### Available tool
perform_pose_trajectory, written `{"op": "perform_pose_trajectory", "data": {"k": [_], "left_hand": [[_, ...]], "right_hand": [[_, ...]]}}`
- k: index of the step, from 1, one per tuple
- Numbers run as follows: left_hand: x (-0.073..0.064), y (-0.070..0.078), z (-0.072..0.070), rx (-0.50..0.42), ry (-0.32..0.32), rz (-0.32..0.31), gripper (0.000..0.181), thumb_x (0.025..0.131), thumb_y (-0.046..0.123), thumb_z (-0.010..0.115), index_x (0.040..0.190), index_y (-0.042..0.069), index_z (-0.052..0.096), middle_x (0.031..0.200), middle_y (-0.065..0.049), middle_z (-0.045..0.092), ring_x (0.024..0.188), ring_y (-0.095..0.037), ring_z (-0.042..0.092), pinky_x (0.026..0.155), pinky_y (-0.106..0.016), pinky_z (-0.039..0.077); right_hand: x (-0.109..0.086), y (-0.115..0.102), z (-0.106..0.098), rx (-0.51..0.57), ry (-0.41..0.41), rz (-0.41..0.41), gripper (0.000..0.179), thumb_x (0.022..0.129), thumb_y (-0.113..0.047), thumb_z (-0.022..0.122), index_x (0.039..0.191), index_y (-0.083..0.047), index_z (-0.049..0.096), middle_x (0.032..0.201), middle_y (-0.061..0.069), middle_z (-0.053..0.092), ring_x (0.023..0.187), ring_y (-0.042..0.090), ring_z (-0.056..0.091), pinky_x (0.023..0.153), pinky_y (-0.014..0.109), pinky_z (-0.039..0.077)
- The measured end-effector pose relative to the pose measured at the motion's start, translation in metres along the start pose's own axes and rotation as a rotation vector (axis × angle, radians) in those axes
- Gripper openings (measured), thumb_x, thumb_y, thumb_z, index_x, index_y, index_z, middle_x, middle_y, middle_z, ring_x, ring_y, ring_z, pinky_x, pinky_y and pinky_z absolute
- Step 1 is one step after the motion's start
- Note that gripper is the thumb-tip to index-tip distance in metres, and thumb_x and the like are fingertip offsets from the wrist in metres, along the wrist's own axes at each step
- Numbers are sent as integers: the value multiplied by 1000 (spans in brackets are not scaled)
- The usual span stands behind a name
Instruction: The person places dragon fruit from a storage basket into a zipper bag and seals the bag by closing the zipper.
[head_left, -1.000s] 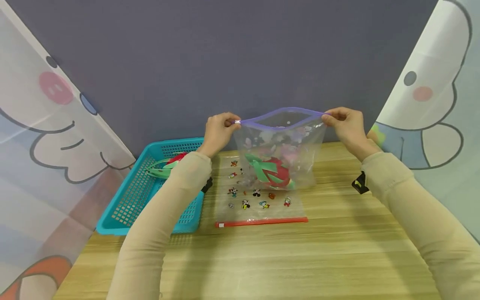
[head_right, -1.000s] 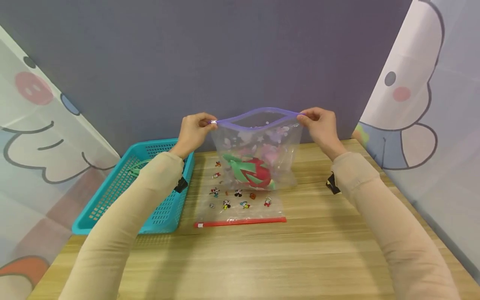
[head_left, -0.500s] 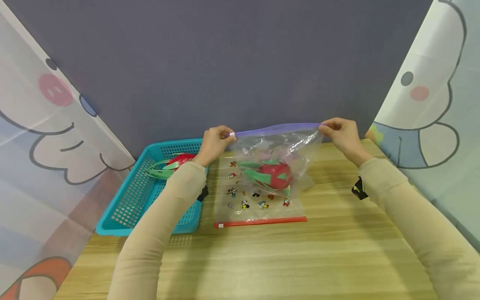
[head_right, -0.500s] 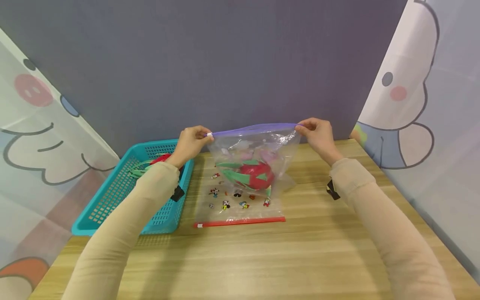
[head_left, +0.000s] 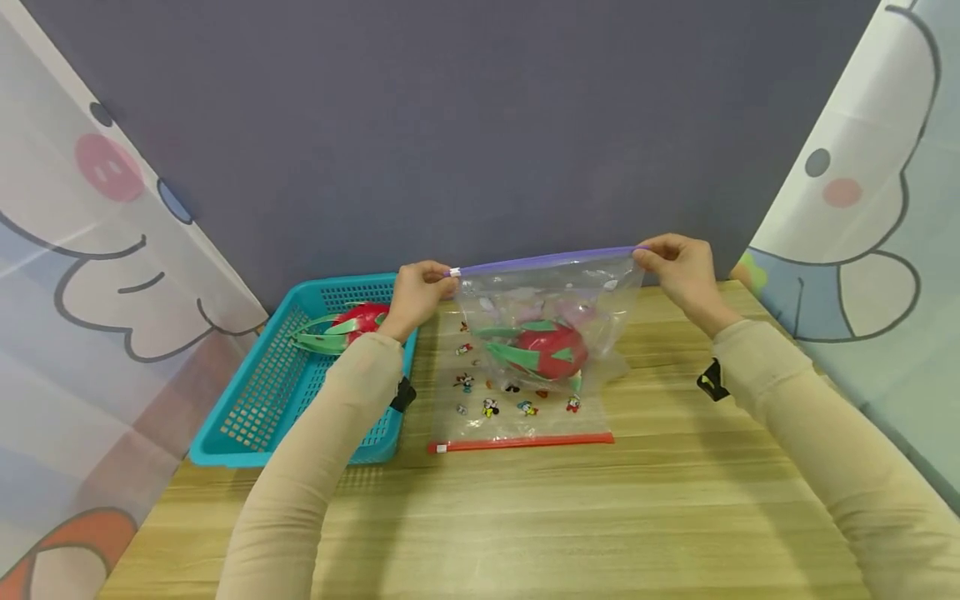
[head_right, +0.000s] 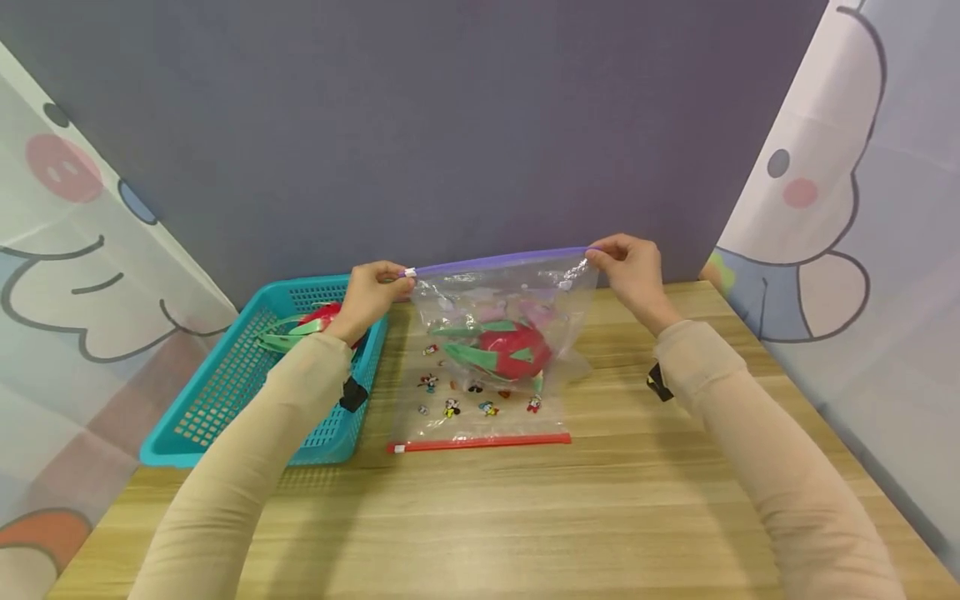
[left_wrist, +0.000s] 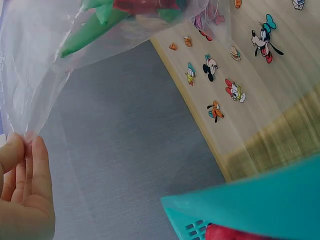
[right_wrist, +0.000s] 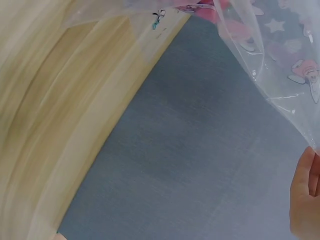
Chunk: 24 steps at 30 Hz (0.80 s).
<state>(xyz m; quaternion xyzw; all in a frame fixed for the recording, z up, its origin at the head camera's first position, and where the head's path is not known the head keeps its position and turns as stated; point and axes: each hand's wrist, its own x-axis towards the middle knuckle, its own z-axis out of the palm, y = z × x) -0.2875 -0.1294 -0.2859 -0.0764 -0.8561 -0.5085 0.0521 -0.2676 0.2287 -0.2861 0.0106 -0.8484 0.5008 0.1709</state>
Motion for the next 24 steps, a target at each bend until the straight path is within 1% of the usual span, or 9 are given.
{"op": "perform_pose_trajectory", "data": {"k": [6, 9, 11, 13, 17, 19, 21, 23, 24], "left_hand": [[-2, 1, 3, -63, 16, -10, 24, 87, 17, 64, 106, 3, 64, 101, -15, 65, 94, -28, 66, 77, -29, 54], [-4, 1, 4, -96, 15, -11, 23, 86, 17, 65, 103, 1, 64, 100, -15, 65, 91, -26, 67, 79, -31, 54], [-4, 0, 6, -119, 17, -8, 22, 85, 16, 66, 100, 1, 64, 99, -16, 65, 89, -25, 67, 80, -32, 54], [-5, 0, 7, -135, 21, -5, 21, 85, 16, 66, 98, 0, 64, 98, -16, 66, 86, -23, 68, 80, -33, 54], [-7, -2, 9, -130, 27, 0, 21, 85, 18, 67, 97, 1, 64, 96, -15, 66, 84, -21, 68, 77, -29, 54], [-8, -2, 9, -126, 29, -1, 21, 85, 19, 67, 96, 1, 64, 95, -14, 66, 84, -22, 68, 76, -27, 54], [-9, -2, 8, -127, 32, -4, 21, 84, 19, 67, 96, 2, 64, 94, -13, 66, 85, -22, 68, 76, -27, 54], [-9, -2, 7, -131, 39, 1, 21, 84, 19, 67, 95, 2, 64, 93, -13, 66, 83, -22, 68, 75, -27, 54], [-9, -2, 7, -133, 43, 4, 21, 84, 19, 68, 95, 2, 65, 93, -13, 66, 83, -22, 68, 75, -27, 54]], "right_hand": [[-3, -3, -5, -49, -7, 9, 41, 84, -39, 63, 105, -4, 64, 75, -22, 57, 77, 2, 54, 68, 15, 44], [-6, -3, -4, -73, 24, -18, 41, 83, -39, 64, 105, -4, 64, 77, -20, 58, 78, 1, 52, 66, 14, 42], [-8, -4, -1, -80, 59, -54, 39, 83, -36, 66, 107, -4, 65, 84, -12, 64, 80, 1, 55, 67, 13, 43], [-10, -7, 3, -95, 88, -106, 38, 83, -30, 67, 110, -3, 63, 98, -1, 67, 88, 7, 58, 74, 15, 47], [-13, -11, 16, -139, 143, -298, 38, 81, -13, 70, 115, 1, 60, 115, 17, 61, 107, 28, 57, 94, 36, 45], [-14, -15, 26, -174, 181, -465, 37, 79, -6, 71, 113, 3, 60, 113, 20, 61, 106, 34, 56, 94, 44, 43], [-15, -20, 38, -195, 194, -627, 33, 77, -3, 71, 109, 5, 62, 108, 21, 63, 103, 36, 58, 91, 46, 44], [-16, -29, 50, -206, 155, -756, 30, 77, -2, 71, 105, 7, 64, 104, 21, 64, 99, 35, 59, 89, 45, 46], [-16, -34, 56, -204, 113, -790, 28, 77, -2, 71, 104, 6, 64, 103, 21, 65, 99, 34, 60, 88, 45, 47]]}}
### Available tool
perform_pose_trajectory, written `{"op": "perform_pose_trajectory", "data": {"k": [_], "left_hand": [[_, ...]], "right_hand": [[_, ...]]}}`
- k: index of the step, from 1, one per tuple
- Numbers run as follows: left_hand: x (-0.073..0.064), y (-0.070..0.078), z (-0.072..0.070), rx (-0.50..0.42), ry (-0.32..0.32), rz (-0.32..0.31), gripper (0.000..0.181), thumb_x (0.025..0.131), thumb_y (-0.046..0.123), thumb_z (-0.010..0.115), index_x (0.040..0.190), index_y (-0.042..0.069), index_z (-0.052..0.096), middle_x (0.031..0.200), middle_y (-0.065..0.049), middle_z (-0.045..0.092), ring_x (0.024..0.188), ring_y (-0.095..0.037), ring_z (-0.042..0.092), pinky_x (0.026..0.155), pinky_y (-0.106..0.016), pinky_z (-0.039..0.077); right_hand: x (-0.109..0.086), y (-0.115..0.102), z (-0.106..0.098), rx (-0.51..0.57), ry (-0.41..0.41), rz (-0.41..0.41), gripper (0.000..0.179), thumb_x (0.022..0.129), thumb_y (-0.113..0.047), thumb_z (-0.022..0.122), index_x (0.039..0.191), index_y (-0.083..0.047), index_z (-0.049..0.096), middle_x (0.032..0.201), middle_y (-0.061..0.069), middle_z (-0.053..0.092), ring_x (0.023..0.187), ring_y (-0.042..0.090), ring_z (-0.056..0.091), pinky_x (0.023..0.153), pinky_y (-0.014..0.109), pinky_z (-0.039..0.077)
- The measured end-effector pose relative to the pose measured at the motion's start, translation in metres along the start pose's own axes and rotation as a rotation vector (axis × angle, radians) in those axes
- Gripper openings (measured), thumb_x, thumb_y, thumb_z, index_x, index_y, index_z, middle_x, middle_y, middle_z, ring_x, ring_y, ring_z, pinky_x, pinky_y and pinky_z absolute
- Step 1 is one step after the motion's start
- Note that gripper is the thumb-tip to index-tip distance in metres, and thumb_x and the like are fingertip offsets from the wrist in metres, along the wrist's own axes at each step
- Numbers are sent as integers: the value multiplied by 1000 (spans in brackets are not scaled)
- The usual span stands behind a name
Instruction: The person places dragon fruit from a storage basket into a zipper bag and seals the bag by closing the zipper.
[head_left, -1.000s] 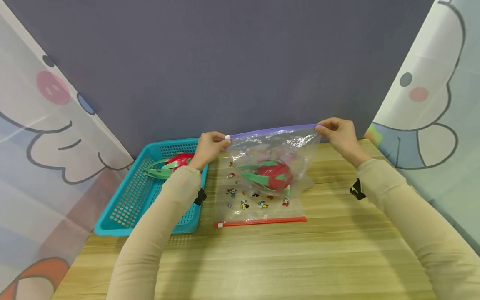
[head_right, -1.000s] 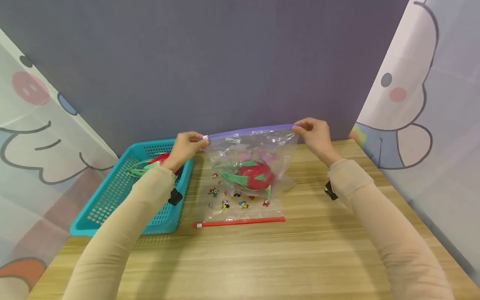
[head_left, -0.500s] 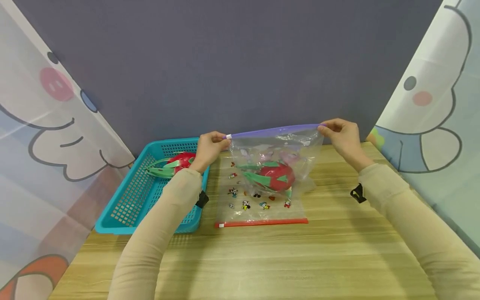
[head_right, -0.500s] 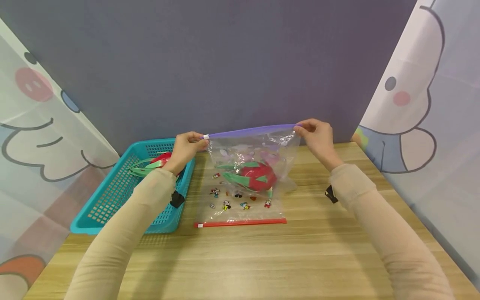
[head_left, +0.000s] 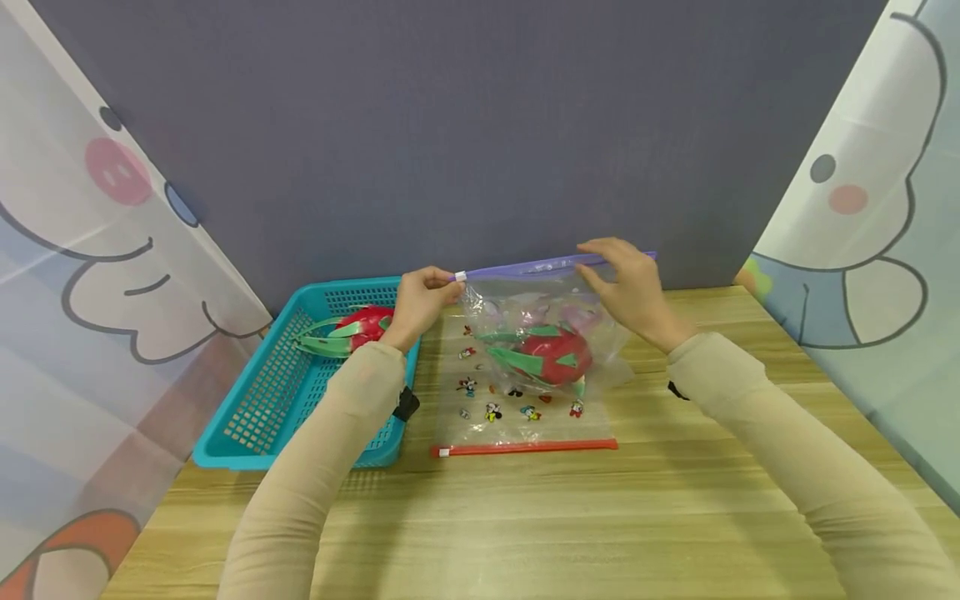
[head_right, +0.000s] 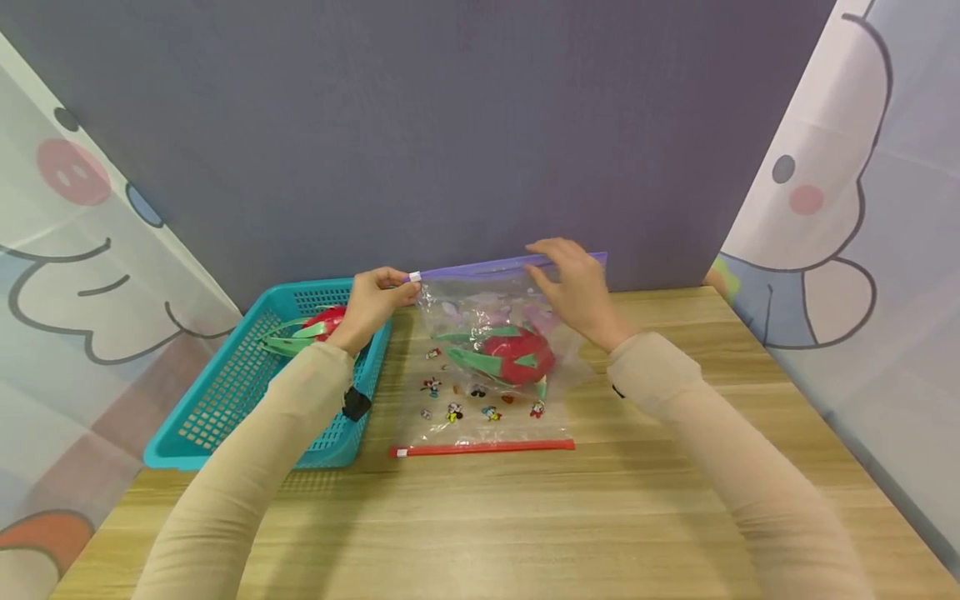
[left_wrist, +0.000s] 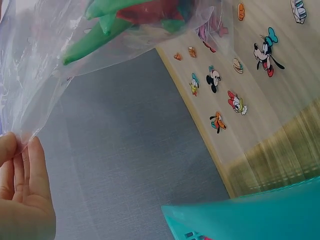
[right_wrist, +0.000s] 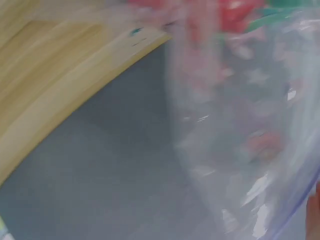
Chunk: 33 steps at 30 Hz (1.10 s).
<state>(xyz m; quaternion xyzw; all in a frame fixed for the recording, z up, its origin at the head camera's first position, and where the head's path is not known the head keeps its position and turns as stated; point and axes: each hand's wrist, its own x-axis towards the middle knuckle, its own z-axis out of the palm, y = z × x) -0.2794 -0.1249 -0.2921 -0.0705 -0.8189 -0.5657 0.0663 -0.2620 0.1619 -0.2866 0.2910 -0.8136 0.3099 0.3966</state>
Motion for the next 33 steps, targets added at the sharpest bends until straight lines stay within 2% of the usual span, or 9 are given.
{"op": "perform_pose_trajectory", "data": {"k": [3, 7, 12, 16, 20, 24, 26, 30, 33], "left_hand": [[0, 0, -1, 2, 14, 13, 20, 83, 19, 69, 94, 2, 65, 91, -13, 67, 80, -22, 68, 74, -28, 54], [-1, -2, -2, 1, 23, 23, 20, 82, 18, 70, 93, 2, 66, 90, -12, 68, 79, -24, 68, 73, -28, 54], [-1, -6, -1, -34, 11, 50, 20, 81, 16, 70, 92, -1, 66, 90, -14, 68, 80, -25, 68, 72, -28, 55], [-2, -6, 1, -65, 1, 73, 18, 81, 12, 70, 91, -3, 66, 90, -16, 68, 82, -28, 67, 71, -29, 56], [-4, -6, 2, -78, -4, 86, 17, 82, 11, 68, 90, -4, 66, 91, -17, 68, 84, -30, 67, 71, -28, 56], [-6, -5, 3, -78, -29, 106, 18, 84, 12, 66, 92, -4, 67, 94, -18, 67, 86, -29, 67, 73, -28, 55], [-8, -3, 3, -70, -38, 111, 18, 85, 13, 66, 92, -3, 67, 93, -18, 67, 86, -29, 67, 74, -29, 55], [-10, -1, 3, -60, -45, 109, 19, 84, 17, 68, 90, -1, 68, 89, -15, 68, 85, -30, 66, 74, -30, 55], [-10, 0, 1, -59, -50, 112, 20, 83, 19, 69, 88, 0, 69, 87, -12, 69, 86, -32, 66, 75, -31, 55]], "right_hand": [[12, -13, 13, 79, -169, -7, 26, 80, -7, 69, 104, 4, 66, 103, 17, 66, 99, 31, 61, 88, 43, 48], [29, -26, 29, 163, -367, 90, 29, 84, -13, 67, 110, -1, 64, 109, 13, 65, 103, 27, 60, 91, 41, 47], [46, -38, 48, 214, -502, 223, 34, 85, -19, 65, 116, -5, 62, 116, 10, 63, 109, 24, 58, 95, 37, 45], [54, -48, 60, 221, -588, 244, 36, 84, -21, 66, 116, -5, 62, 116, 10, 63, 108, 24, 58, 94, 37, 45], [58, -56, 70, 215, -634, 200, 36, 82, -22, 67, 114, -4, 64, 113, 11, 64, 105, 26, 59, 95, 39, 44], [57, -61, 77, 197, -632, 169, 33, 81, -25, 68, 109, -7, 67, 110, 8, 66, 101, 25, 60, 97, 40, 39], [56, -62, 79, 199, -621, 176, 29, 81, -24, 68, 106, -9, 69, 107, 6, 67, 99, 23, 61, 95, 38, 40], [55, -63, 82, 246, -587, 216, 21, 81, -20, 68, 99, -9, 71, 101, 5, 69, 92, 19, 61, 82, 33, 49], [54, -63, 83, 286, -559, 228, 17, 82, -17, 68, 96, -8, 72, 96, 5, 69, 87, 18, 61, 79, 31, 50]]}}
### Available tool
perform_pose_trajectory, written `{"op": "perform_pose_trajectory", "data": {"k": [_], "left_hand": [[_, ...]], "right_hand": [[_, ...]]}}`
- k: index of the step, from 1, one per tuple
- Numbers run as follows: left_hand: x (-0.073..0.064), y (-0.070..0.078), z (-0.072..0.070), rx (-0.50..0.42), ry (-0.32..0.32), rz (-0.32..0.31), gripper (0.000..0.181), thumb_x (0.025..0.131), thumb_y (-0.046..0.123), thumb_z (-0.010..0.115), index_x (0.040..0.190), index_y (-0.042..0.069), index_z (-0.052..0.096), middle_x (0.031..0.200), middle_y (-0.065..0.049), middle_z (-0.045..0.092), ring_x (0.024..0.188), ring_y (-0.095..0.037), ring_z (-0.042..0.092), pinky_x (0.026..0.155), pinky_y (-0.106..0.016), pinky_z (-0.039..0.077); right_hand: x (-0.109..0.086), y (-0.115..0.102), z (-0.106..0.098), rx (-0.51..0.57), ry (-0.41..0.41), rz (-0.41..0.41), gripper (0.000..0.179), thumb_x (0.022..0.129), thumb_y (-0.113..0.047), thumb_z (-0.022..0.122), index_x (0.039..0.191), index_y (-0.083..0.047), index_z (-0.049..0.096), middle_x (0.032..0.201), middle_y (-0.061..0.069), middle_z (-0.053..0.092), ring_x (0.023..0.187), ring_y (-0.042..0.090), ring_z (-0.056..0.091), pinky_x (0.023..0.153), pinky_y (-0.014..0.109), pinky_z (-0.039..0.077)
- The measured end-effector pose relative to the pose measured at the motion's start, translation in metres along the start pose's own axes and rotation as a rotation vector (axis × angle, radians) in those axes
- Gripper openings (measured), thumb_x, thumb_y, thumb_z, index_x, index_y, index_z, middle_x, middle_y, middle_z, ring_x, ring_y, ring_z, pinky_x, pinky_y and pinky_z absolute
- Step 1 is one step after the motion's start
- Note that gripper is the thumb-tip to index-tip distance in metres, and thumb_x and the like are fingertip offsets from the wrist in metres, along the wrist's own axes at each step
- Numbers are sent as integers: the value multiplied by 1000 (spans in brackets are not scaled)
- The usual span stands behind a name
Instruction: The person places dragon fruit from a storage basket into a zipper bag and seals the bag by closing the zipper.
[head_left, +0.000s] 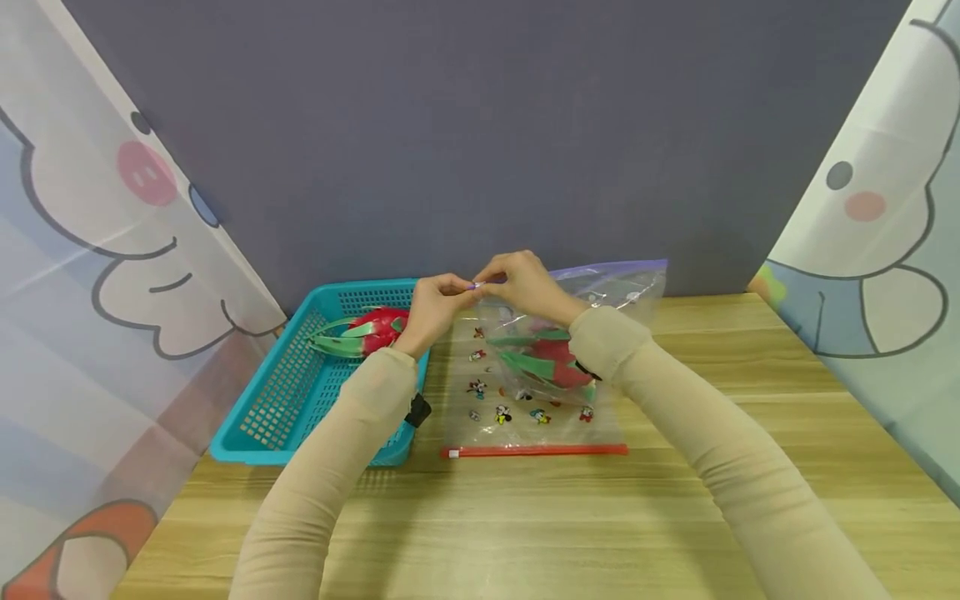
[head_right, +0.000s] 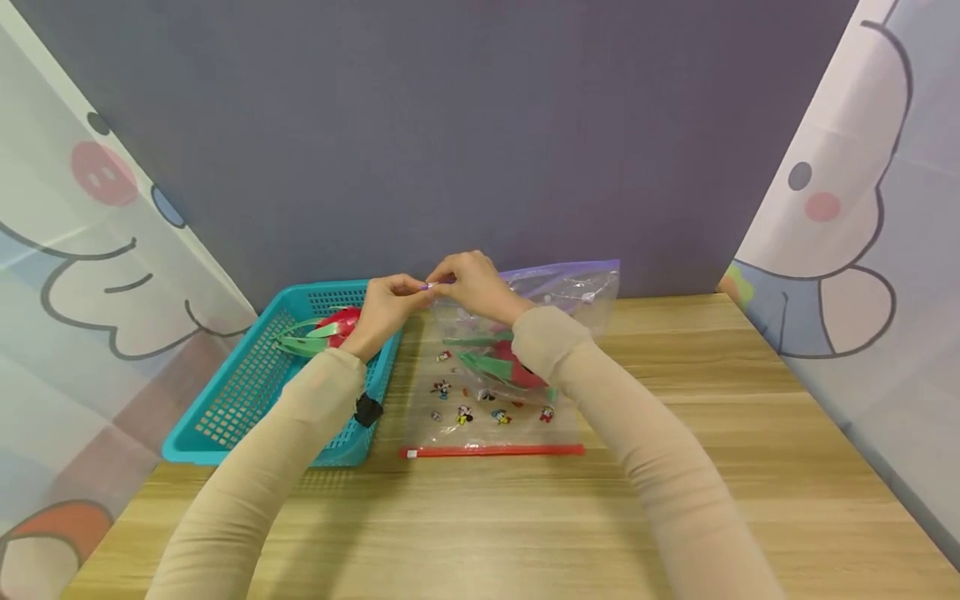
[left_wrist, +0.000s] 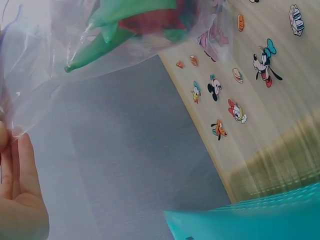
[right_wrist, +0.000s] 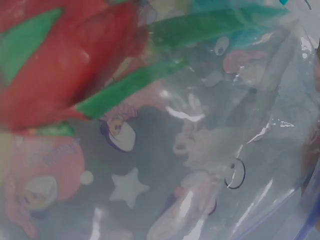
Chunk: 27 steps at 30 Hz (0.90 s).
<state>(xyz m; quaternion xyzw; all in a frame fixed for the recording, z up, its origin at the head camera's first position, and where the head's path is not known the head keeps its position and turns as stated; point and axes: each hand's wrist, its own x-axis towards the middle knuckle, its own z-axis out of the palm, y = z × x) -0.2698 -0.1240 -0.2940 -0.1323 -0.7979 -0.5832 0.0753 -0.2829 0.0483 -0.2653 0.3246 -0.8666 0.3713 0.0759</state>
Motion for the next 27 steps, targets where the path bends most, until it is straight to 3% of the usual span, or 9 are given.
{"op": "perform_pose_trajectory", "data": {"k": [8, 15, 22, 27], "left_hand": [[2, 2, -3, 19, -36, -13, 18, 83, 16, 68, 90, 0, 70, 90, -12, 70, 85, -22, 68, 81, -36, 54], [0, 2, -2, 36, -45, -2, 15, 84, 13, 67, 91, 0, 70, 94, -15, 69, 88, -28, 67, 81, -39, 53], [1, 1, -2, 47, -53, 26, 13, 83, 11, 67, 91, 1, 70, 92, -12, 70, 83, -19, 68, 79, -35, 54], [-2, 1, -4, 23, -60, 0, 14, 84, 15, 67, 90, 3, 70, 91, -10, 70, 87, -24, 66, 81, -37, 53]], "right_hand": [[-3, 4, 0, 80, 35, -50, 17, 81, -16, 69, 93, -5, 73, 87, 5, 68, 82, 16, 61, 77, 29, 51], [-7, 7, -1, 79, 34, -102, 17, 80, -17, 70, 93, -6, 73, 82, 3, 66, 75, 13, 58, 72, 27, 50], [-11, 9, -4, 71, 37, -110, 17, 80, -19, 70, 92, -7, 73, 82, 2, 66, 75, 12, 58, 72, 27, 50], [-15, 13, -7, 64, 55, -110, 16, 81, -17, 69, 91, -5, 72, 81, 4, 66, 73, 14, 58, 69, 27, 50]]}}
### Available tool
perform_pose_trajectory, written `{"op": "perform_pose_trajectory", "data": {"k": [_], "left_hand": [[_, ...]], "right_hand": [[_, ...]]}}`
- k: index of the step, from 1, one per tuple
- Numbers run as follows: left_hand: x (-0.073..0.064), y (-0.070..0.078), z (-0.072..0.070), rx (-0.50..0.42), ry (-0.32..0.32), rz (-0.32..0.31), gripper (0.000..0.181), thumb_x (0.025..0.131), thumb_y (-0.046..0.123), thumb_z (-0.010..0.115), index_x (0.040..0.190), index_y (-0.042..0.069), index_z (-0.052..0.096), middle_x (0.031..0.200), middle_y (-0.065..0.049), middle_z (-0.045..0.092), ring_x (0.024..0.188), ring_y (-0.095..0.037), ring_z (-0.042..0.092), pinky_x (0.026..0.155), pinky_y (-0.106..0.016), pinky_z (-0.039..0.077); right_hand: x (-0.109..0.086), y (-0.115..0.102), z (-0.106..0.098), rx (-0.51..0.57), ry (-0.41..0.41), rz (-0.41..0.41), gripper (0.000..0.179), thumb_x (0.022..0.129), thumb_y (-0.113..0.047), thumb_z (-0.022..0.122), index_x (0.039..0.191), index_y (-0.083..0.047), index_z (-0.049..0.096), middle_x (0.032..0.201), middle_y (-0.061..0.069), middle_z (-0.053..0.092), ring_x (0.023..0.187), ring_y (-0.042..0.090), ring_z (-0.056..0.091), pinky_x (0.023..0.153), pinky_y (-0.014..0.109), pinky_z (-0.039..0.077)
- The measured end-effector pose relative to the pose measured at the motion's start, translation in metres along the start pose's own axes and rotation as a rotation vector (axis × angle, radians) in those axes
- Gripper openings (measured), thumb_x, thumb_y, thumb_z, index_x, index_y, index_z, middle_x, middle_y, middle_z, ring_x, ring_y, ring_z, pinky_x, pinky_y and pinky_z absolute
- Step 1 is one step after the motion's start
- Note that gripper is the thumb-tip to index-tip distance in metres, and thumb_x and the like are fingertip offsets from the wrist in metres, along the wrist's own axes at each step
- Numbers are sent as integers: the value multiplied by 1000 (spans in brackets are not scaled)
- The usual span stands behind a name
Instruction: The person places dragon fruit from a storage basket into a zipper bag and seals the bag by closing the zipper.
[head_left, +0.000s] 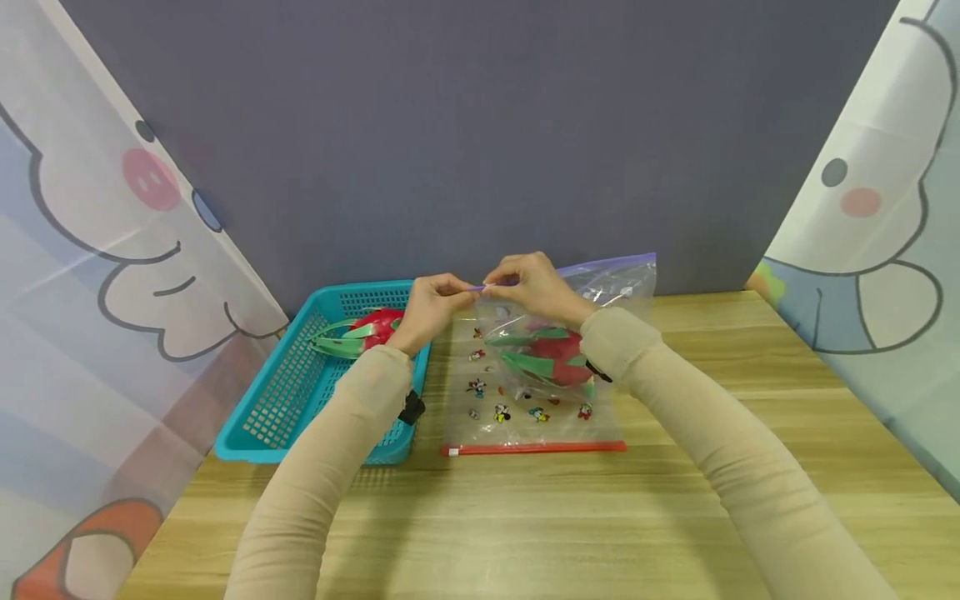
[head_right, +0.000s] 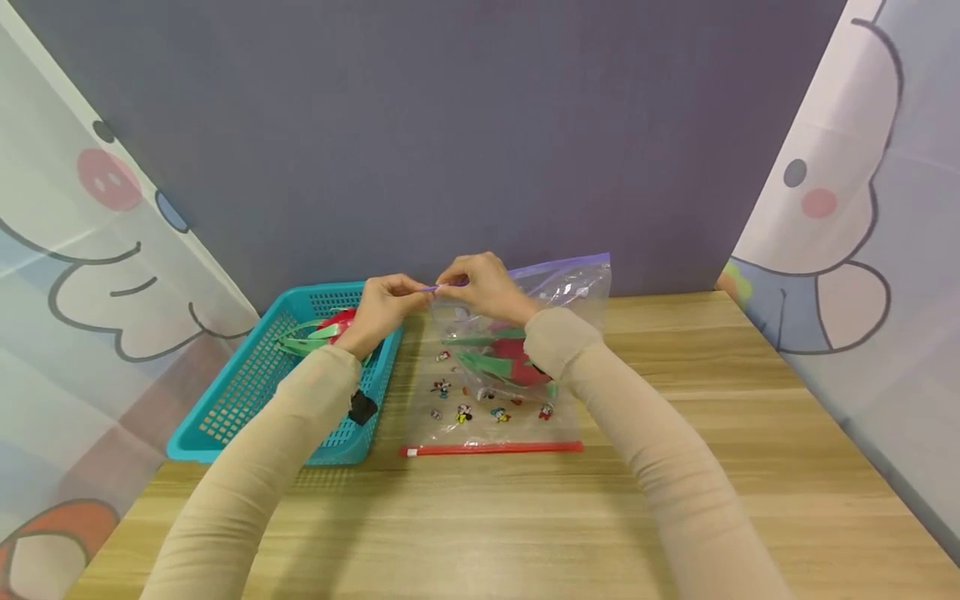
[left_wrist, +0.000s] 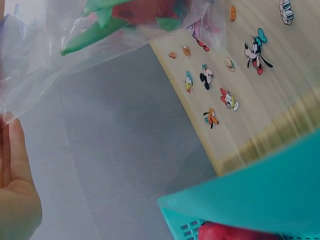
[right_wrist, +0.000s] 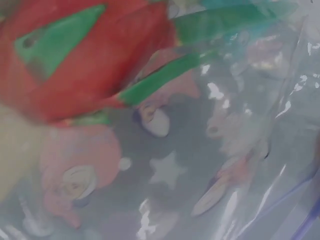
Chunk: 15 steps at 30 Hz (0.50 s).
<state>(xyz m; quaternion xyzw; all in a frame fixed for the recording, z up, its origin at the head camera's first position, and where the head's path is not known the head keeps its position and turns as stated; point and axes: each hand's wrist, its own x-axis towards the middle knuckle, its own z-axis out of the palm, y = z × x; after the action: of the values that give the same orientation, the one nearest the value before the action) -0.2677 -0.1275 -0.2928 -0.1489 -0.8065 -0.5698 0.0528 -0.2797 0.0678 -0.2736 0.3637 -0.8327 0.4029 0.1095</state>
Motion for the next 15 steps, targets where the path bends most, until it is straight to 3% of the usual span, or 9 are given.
{"op": "perform_pose_trajectory", "data": {"k": [6, 10, 15], "left_hand": [[-2, -1, -1, -19, -5, -36, 18, 83, 20, 69, 91, 3, 70, 89, -8, 69, 90, -31, 65, 82, -37, 53], [-2, 0, -3, -32, -7, -33, 19, 83, 20, 69, 91, 3, 69, 89, -9, 69, 92, -34, 64, 84, -40, 52], [-1, 0, -6, -12, 0, -32, 17, 83, 18, 69, 91, 4, 70, 90, -9, 69, 89, -28, 65, 84, -42, 51]], "right_hand": [[-4, 6, -6, -20, -5, 10, 16, 82, -16, 68, 93, -4, 72, 82, 5, 65, 75, 15, 59, 72, 28, 51], [-4, 8, -9, -37, 15, -33, 15, 81, -14, 69, 91, -3, 72, 79, 5, 65, 71, 15, 58, 67, 27, 49], [-5, 10, -12, -60, 38, -58, 14, 80, -14, 70, 88, -3, 73, 78, 5, 66, 69, 14, 57, 63, 24, 48]]}}
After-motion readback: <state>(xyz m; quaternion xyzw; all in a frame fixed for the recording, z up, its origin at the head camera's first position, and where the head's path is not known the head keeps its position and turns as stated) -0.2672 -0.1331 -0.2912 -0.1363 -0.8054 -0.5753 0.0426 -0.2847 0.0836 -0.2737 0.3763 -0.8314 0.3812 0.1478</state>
